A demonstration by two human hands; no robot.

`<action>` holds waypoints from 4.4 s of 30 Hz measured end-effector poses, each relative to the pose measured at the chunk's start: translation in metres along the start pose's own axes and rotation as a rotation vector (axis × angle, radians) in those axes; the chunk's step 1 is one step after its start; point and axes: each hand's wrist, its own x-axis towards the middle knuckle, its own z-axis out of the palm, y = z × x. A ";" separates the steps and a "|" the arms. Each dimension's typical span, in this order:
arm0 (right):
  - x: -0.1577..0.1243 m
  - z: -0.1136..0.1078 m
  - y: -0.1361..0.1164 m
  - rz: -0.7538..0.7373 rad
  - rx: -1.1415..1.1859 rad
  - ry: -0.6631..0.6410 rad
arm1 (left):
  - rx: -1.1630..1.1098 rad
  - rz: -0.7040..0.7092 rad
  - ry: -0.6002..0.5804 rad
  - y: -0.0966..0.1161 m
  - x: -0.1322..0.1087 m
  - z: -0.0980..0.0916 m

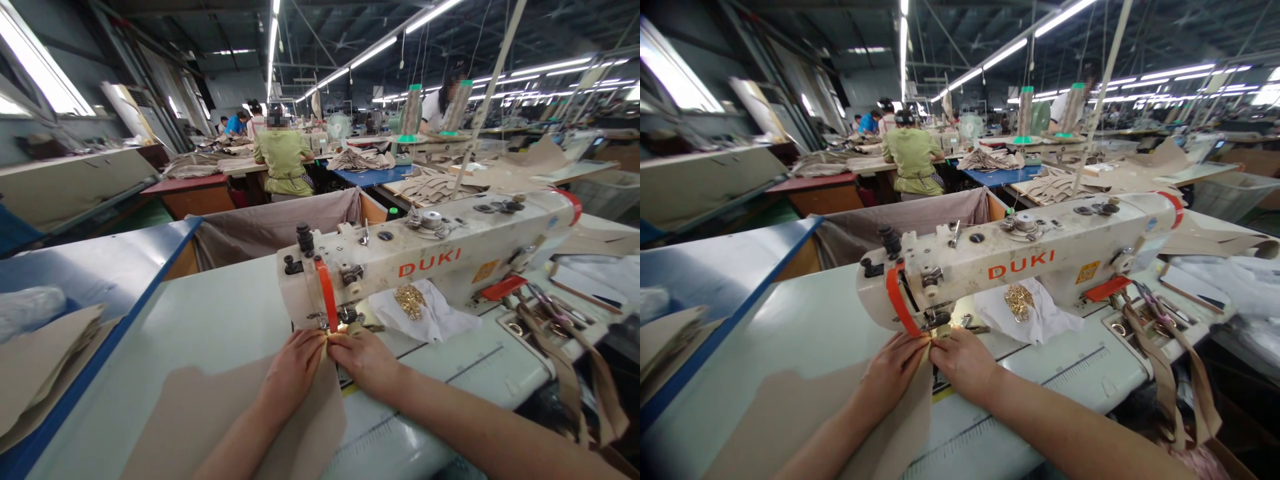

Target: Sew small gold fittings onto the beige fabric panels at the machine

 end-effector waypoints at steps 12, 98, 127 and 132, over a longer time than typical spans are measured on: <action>-0.001 0.003 0.001 -0.009 0.025 -0.042 | -0.016 -0.046 -0.011 0.006 0.001 -0.003; -0.013 0.001 -0.008 -0.066 0.046 0.030 | 0.118 -0.062 -0.081 0.020 0.004 -0.005; -0.011 0.000 -0.007 -0.091 0.015 -0.007 | 0.142 0.010 0.010 0.015 0.001 -0.005; -0.012 0.001 -0.007 -0.091 0.025 0.001 | 0.143 0.019 0.001 0.016 0.001 -0.003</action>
